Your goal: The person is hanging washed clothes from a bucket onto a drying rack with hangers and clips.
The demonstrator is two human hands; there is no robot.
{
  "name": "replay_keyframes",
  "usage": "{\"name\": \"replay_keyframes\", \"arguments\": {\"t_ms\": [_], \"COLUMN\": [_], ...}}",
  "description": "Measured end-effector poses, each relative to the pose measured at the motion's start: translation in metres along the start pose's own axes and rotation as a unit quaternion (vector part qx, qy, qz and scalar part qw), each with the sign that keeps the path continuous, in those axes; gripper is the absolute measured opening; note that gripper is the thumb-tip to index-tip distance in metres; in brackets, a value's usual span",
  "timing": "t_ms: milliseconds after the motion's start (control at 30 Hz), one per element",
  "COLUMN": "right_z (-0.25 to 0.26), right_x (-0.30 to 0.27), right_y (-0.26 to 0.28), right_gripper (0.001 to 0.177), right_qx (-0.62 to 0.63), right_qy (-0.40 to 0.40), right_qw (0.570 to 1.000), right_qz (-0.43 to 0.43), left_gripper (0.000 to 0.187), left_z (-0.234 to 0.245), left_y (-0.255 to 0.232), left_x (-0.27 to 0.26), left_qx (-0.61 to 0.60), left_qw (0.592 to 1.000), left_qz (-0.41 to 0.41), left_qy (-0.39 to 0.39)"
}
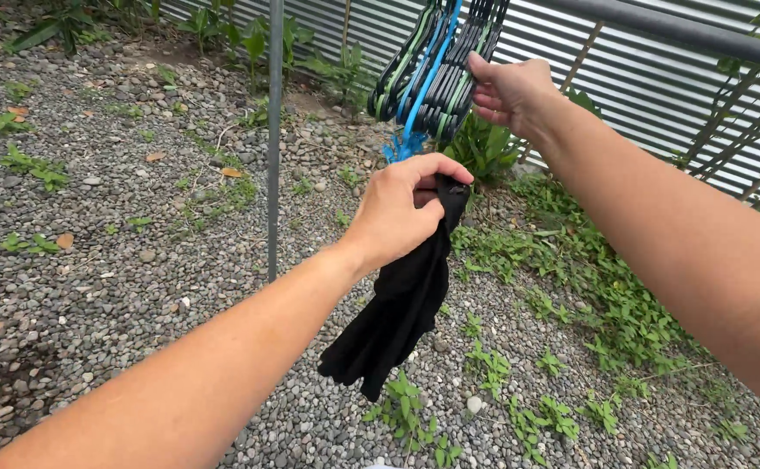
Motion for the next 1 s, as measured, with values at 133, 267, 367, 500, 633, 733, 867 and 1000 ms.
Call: {"name": "replay_keyframes", "arguments": {"t_ms": [133, 267, 367, 500, 633, 733, 867, 1000], "right_z": [0.02, 0.058, 0.096, 0.153, 0.212, 0.237, 0.254, 0.259], "right_x": [-0.02, -0.029, -0.056, -0.13, -0.243, -0.334, -0.424, -0.458], "right_y": [0.002, -0.003, 0.003, 0.015, 0.029, 0.048, 0.06, 0.053], "right_gripper": [0.021, 0.015, 0.023, 0.027, 0.022, 0.023, 0.025, 0.024], "right_qx": [0.045, 0.048, -0.077, -0.3, -0.463, -0.483, -0.437, -0.413], "right_qy": [-0.071, -0.129, -0.131, -0.166, -0.133, -0.153, -0.216, -0.24], "right_qw": [0.996, 0.99, 0.983, 0.927, 0.873, 0.861, 0.87, 0.872], "right_qz": [-0.03, 0.015, 0.107, 0.152, 0.083, 0.035, -0.077, -0.105], "left_gripper": [0.032, 0.045, 0.031, 0.027, 0.022, 0.017, 0.016, 0.023], "left_z": [-0.011, -0.037, -0.063, -0.093, -0.133, -0.156, -0.175, -0.2], "left_y": [0.013, 0.035, 0.055, 0.041, 0.063, 0.076, 0.06, 0.036], "left_x": [0.001, 0.009, 0.017, 0.021, 0.035, 0.042, 0.046, 0.049], "left_qx": [-0.014, -0.123, -0.191, -0.333, -0.408, -0.511, -0.535, -0.51], "left_qw": [0.997, 0.989, 0.97, 0.91, 0.838, 0.735, 0.689, 0.704], "left_qz": [0.031, 0.013, 0.036, 0.102, 0.198, 0.24, 0.277, 0.27], "left_qy": [0.071, 0.076, 0.146, 0.224, 0.304, 0.375, 0.403, 0.414]}}
Point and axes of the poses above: each hand's wrist, its own x-axis towards the middle knuckle, its own z-axis out of the back of the hand, y = z × x, the point moved 3 cm from there along x, towards the middle knuckle, and after that the axes turned 7 degrees about z, right-handed, at the moved point
